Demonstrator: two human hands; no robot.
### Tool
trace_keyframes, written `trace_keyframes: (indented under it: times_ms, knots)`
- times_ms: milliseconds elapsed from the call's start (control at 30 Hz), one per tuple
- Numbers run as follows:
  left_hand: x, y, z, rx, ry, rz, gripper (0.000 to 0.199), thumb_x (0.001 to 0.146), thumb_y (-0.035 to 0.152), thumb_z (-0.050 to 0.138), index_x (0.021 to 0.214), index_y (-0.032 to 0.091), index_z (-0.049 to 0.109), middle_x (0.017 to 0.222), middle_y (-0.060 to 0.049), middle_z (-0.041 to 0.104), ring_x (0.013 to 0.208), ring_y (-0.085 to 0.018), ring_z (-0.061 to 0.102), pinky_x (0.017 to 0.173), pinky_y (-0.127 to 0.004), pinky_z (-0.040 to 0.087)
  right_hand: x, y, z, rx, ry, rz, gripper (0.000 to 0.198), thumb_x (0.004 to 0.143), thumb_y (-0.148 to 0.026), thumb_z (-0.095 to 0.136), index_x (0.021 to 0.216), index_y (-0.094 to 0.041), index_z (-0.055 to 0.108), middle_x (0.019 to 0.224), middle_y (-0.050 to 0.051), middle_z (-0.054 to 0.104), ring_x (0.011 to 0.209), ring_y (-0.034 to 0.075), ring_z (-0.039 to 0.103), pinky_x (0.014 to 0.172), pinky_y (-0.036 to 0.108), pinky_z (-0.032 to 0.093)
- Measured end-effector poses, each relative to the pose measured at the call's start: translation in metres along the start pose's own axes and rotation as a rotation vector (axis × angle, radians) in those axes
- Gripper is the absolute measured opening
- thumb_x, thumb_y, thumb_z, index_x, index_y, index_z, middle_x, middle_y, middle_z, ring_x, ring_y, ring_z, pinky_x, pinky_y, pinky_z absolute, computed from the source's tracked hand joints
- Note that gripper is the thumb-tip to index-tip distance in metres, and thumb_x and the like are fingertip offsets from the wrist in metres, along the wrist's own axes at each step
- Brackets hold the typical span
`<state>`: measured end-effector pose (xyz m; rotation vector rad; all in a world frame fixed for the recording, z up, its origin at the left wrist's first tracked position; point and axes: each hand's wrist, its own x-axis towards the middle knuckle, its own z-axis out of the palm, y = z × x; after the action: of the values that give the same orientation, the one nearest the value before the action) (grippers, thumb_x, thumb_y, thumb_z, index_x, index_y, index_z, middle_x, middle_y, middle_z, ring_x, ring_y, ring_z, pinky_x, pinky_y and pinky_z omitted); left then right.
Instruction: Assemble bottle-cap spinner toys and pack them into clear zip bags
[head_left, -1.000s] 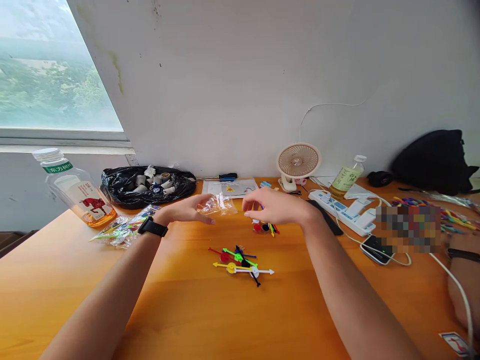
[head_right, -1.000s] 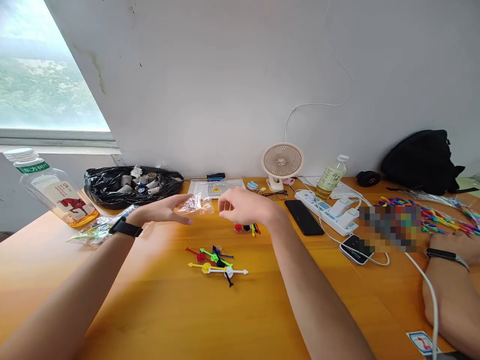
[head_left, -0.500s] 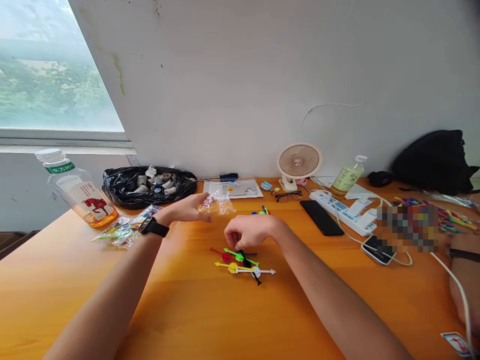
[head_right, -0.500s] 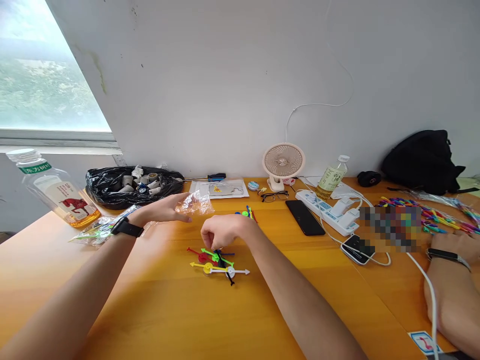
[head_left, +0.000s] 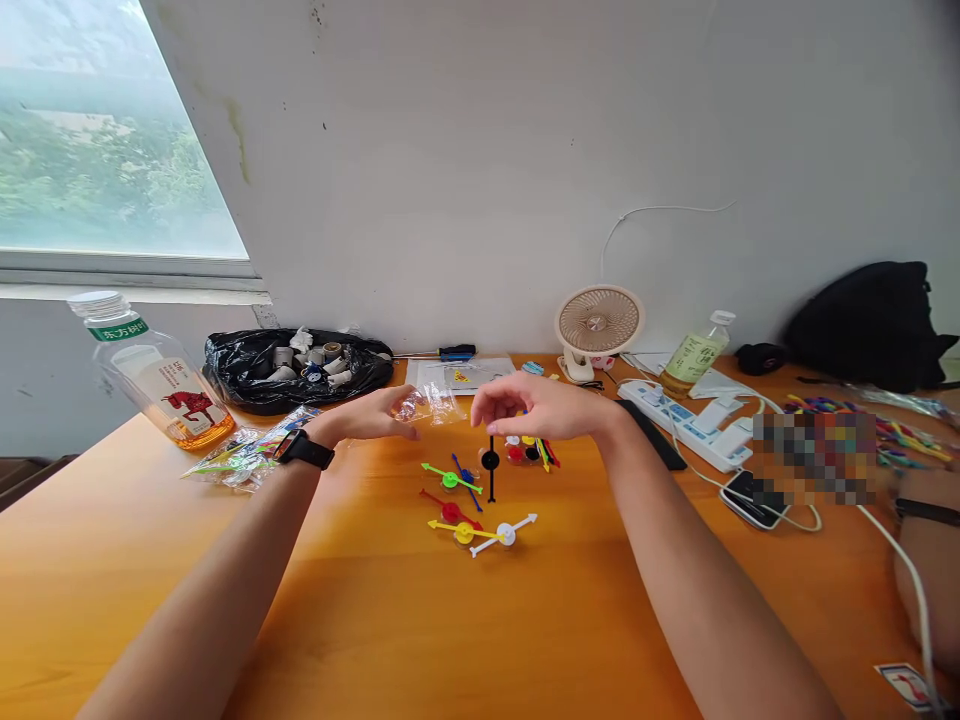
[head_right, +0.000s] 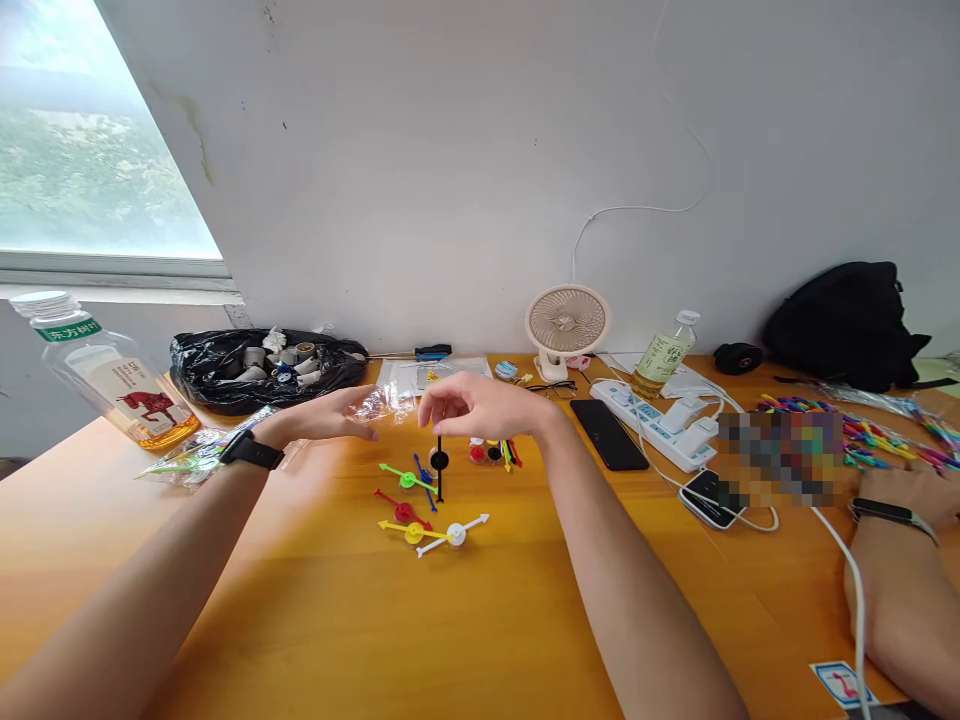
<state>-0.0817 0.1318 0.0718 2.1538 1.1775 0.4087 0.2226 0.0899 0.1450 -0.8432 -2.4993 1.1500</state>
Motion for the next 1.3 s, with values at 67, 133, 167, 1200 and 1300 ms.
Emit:
trace_keyframes:
  times_ms: [67,133,167,1200,1300]
  knots:
    - [-0.001,0.000,-0.001,-0.011,-0.004,0.008,0.070,0.072,0.051,0.076,0.134,0.021,0.063,0.127,-0.009,0.072,0.117,-0.036,0.063,0.099,-0.040,0.050,0.000,0.003,-0.001,-0.051,0.182,-0.027,0.009,0.089,-0.018,0.063,0.096,-0.019,0.069,0.087,0.001,0.068,0.077,0.014,0.060,0.068,0.024,0.047]
    - [-0.001,-0.001,-0.001,-0.019,-0.011,0.009,0.069,0.073,0.050,0.075,0.134,0.021,0.063,0.126,-0.008,0.072,0.118,-0.035,0.063,0.099,-0.040,0.050,0.005,0.010,0.002,-0.145,0.327,-0.031,0.009,0.090,-0.017,0.061,0.094,-0.019,0.068,0.084,0.001,0.067,0.075,0.014,0.059,0.068,0.025,0.045]
    - [-0.001,-0.001,-0.002,-0.019,-0.014,0.006,0.068,0.073,0.050,0.075,0.134,0.021,0.063,0.126,-0.008,0.072,0.118,-0.035,0.063,0.099,-0.039,0.050,0.008,0.014,0.005,-0.206,0.376,-0.025,0.010,0.090,-0.016,0.060,0.093,-0.019,0.069,0.082,0.000,0.066,0.073,0.014,0.058,0.067,0.025,0.044]
    - [-0.003,0.021,0.007,-0.287,-0.089,0.039,0.069,0.084,0.049,0.071,0.147,0.026,0.055,0.136,-0.007,0.066,0.130,-0.032,0.056,0.115,-0.044,0.040,0.028,0.021,0.012,-0.126,0.790,-0.084,0.015,0.088,-0.033,0.073,0.092,-0.021,0.081,0.094,0.005,0.081,0.086,0.019,0.069,0.077,0.030,0.048]
    - [-0.004,0.025,0.010,-0.364,-0.106,0.024,0.074,0.084,0.049,0.068,0.153,0.027,0.049,0.137,-0.008,0.064,0.127,-0.031,0.058,0.111,-0.043,0.044,0.030,0.022,0.016,-0.149,0.772,-0.121,0.013,0.090,-0.029,0.071,0.094,-0.023,0.082,0.099,0.004,0.082,0.096,0.020,0.070,0.085,0.031,0.048]
